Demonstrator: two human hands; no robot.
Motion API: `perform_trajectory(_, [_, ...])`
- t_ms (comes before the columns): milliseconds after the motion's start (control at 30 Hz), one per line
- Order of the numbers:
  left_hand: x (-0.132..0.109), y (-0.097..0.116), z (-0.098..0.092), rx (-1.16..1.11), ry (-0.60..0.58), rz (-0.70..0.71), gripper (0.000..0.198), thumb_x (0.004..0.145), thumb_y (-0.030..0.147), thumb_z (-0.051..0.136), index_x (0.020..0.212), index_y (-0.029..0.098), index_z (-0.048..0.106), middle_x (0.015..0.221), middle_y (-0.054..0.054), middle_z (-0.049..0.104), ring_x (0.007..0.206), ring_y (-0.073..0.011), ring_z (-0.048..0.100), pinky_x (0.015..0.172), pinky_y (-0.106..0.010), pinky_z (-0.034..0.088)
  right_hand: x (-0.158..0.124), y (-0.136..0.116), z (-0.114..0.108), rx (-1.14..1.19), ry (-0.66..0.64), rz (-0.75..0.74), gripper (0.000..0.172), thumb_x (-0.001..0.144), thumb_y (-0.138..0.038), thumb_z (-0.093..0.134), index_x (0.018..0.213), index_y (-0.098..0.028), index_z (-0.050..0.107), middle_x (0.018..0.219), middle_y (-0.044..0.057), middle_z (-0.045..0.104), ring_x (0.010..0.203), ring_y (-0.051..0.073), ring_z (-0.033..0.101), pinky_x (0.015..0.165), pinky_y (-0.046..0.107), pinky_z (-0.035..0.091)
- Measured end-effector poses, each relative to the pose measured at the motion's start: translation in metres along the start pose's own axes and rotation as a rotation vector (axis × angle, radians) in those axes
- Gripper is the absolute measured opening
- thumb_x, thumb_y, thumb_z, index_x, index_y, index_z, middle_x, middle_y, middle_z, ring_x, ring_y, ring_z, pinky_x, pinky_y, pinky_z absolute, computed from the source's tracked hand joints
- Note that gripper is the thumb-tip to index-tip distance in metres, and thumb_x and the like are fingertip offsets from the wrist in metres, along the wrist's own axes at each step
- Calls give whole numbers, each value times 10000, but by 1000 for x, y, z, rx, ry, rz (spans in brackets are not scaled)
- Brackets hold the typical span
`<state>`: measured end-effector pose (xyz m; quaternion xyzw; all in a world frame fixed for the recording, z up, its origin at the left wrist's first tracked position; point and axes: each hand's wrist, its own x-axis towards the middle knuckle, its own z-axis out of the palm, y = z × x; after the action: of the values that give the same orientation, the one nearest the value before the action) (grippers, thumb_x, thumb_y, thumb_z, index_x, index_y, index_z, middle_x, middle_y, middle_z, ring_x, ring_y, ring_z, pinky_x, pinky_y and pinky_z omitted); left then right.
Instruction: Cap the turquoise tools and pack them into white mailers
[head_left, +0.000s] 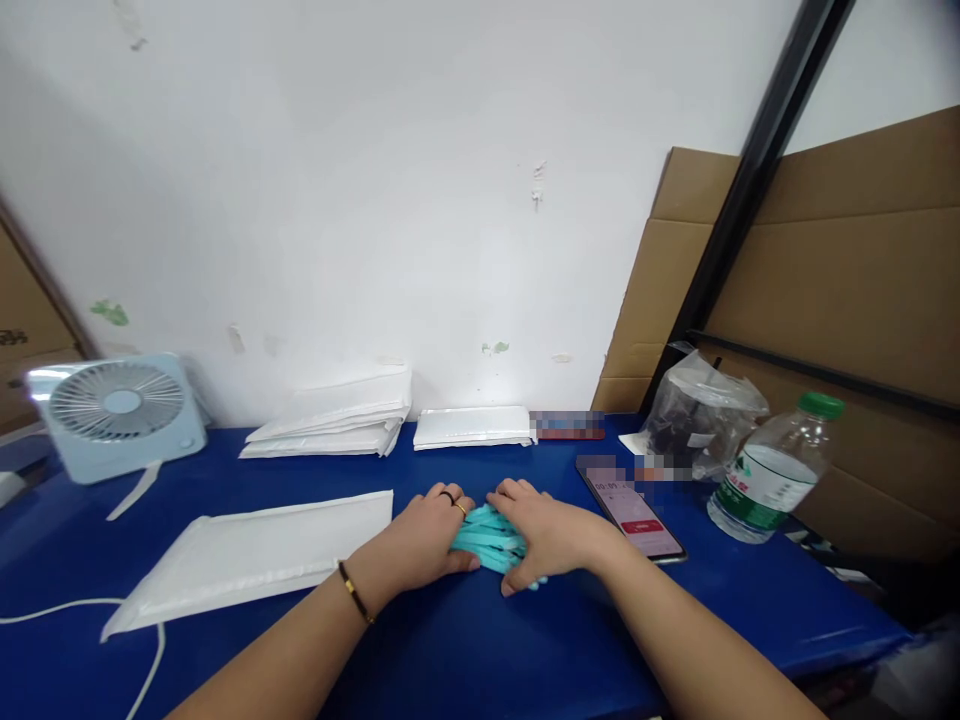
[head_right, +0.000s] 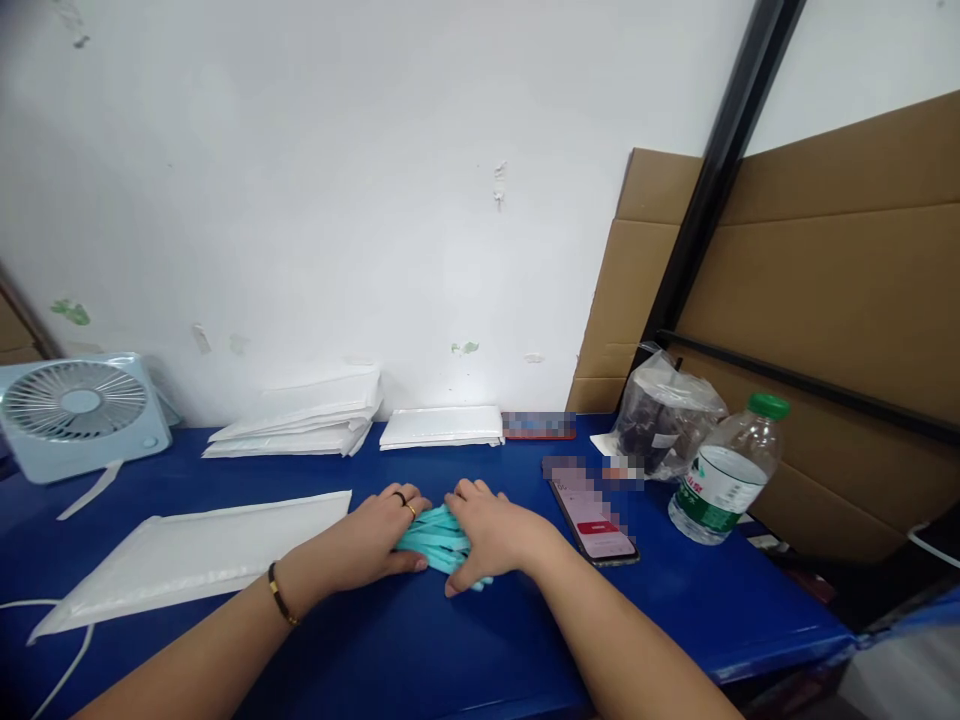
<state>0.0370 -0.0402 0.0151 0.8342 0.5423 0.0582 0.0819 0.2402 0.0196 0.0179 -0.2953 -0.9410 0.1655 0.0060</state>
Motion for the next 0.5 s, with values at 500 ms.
perform_trajectory(500, [16,12,16,-167,161,-111,190,793,226,429,953,175,517,882,-74,629,793,-220,597,692,-318,428,15,-28,-25,-463,238,-65,160,674,-210,606,820,-149,622,821,101,623,839,258,561,822,421,328])
